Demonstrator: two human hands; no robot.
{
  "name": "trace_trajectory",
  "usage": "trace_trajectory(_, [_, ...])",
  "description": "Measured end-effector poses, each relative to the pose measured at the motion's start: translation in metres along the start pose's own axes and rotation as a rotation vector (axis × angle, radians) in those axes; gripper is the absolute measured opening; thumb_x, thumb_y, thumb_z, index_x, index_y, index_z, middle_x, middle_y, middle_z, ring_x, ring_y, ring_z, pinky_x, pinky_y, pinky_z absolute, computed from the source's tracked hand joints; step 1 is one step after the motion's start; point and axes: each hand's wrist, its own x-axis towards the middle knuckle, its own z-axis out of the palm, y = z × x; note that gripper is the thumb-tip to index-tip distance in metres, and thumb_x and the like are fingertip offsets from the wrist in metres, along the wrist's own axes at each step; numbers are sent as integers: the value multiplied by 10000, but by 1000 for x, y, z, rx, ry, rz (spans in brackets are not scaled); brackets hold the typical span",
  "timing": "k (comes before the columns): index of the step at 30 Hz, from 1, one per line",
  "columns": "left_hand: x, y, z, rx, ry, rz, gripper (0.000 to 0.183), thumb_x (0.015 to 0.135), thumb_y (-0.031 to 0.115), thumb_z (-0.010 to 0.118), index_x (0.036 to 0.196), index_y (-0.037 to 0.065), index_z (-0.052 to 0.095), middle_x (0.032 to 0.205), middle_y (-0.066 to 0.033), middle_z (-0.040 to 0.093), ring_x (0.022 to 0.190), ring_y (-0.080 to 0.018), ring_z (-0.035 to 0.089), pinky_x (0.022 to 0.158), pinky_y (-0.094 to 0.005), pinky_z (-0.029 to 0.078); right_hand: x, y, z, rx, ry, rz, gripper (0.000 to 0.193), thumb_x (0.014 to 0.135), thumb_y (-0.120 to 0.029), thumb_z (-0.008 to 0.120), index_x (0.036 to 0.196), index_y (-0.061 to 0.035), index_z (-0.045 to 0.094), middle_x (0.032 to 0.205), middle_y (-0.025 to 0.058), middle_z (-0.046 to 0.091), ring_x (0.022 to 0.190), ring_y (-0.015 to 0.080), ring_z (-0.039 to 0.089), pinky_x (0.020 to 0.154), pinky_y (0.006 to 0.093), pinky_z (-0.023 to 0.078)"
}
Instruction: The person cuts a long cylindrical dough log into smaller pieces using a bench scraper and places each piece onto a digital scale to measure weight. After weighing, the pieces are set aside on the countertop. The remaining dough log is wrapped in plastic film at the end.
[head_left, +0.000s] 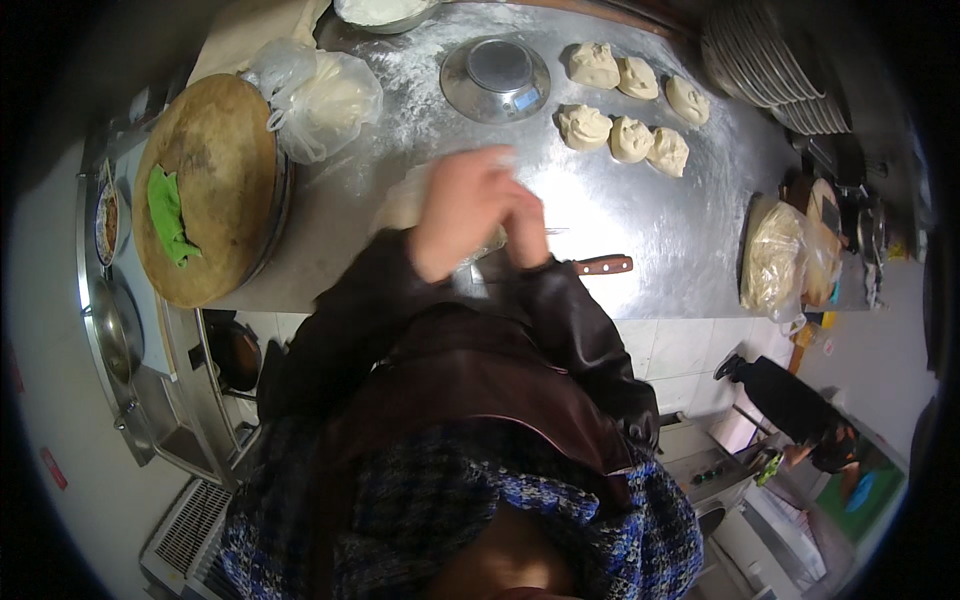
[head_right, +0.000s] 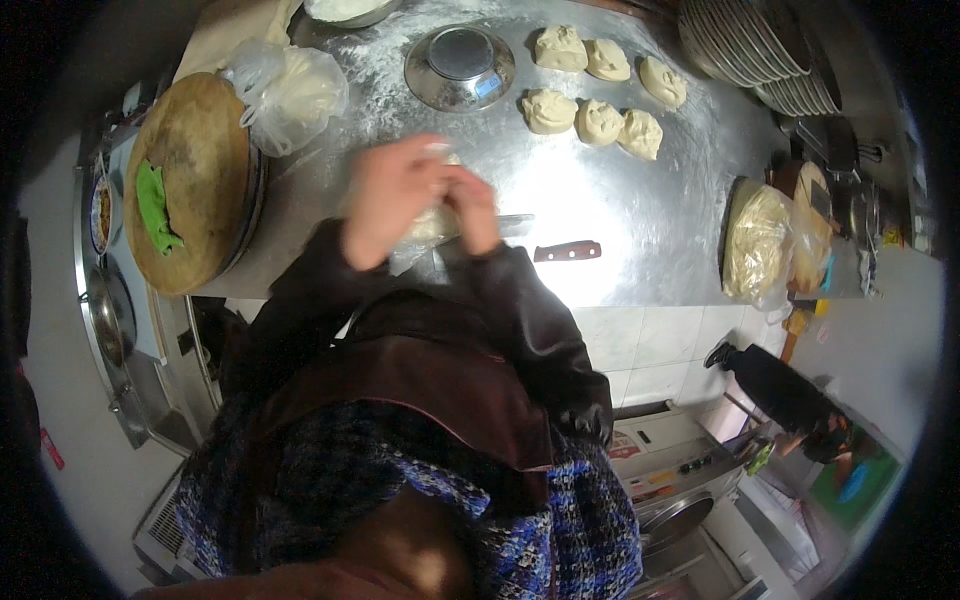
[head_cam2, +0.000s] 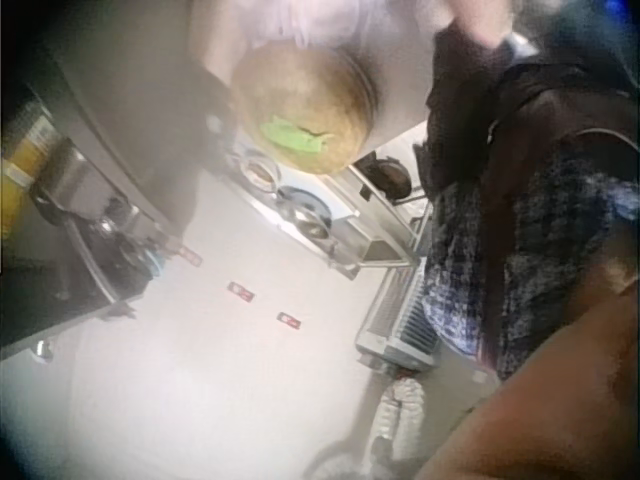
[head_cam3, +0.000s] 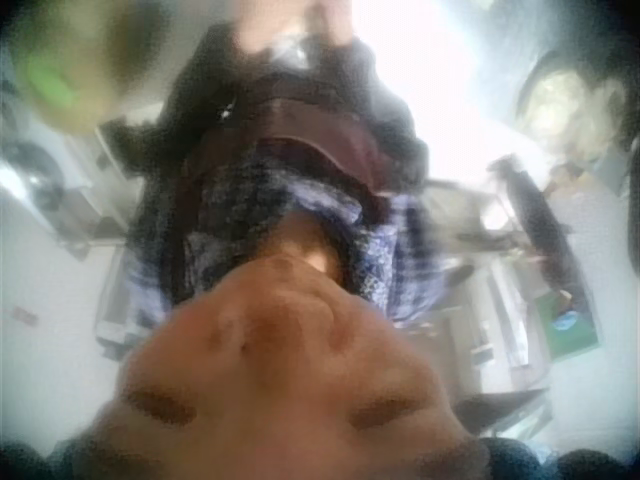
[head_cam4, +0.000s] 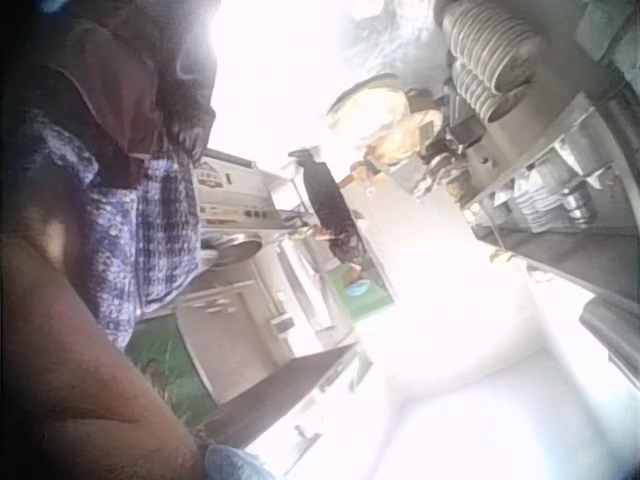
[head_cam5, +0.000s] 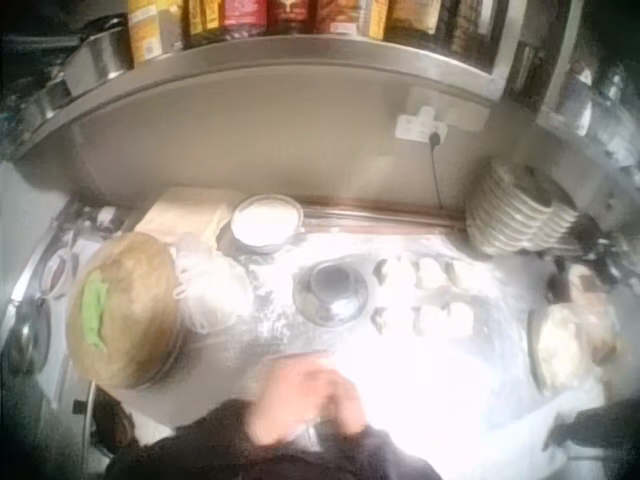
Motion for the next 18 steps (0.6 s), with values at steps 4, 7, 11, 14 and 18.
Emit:
trace_trajectory(4, [45, -47, 104, 597, -457, -102, 209, 850, 113, 591, 885, -62, 699, 861, -259, 694, 803, -402, 690, 725, -470, 541, -15, -11, -62, 609, 152, 234, 593, 1033, -544, 407, 1320, -46, 553, 1315, 113, 611, 1224, 262, 575, 1047, 396, 448])
trace_trajectory(7, [38, -85, 123, 530, -405, -74, 177, 851, 80, 567, 907, -22, 701, 911, -255, 700, 869, -422, 684, 744, -468, 535, -2, 12, -83, 478, 275, 370, 517, 1032, -473, 486, 1279, -27, 575, 1238, 104, 644, 1158, 239, 610, 987, 383, 484])
trace_trajectory(11, [18, -97, 99, 284, -393, 6, 261, 892, 58, 549, 1130, 31, 653, 978, -216, 696, 891, -418, 653, 771, -442, 521, 21, 26, -108, 342, 345, 416, 222, 1017, -210, 567, 1023, -4, 649, 922, 91, 679, 769, 200, 664, 675, 317, 549])
trace_trajectory(14, [-24, -85, 57, 167, -61, 184, 479, 787, -160, 480, 1201, 0, 661, 1049, -186, 687, 965, -307, 662, 876, -351, 513, 42, 19, -123, 150, 368, 476, 232, 1017, -206, 572, 961, 9, 640, 820, 86, 672, 716, 184, 687, 573, 268, 544])
trace_trajectory(18, [-63, -78, -9, 448, 170, 111, 485, 731, -98, 522, 1171, 36, 674, 1115, -177, 672, 1068, -364, 627, 918, -409, 492, 55, 13, -128, -153, 211, 441, 268, 1004, -245, 593, 954, 10, 662, 840, 119, 696, 693, 212, 702, 592, 314, 550])
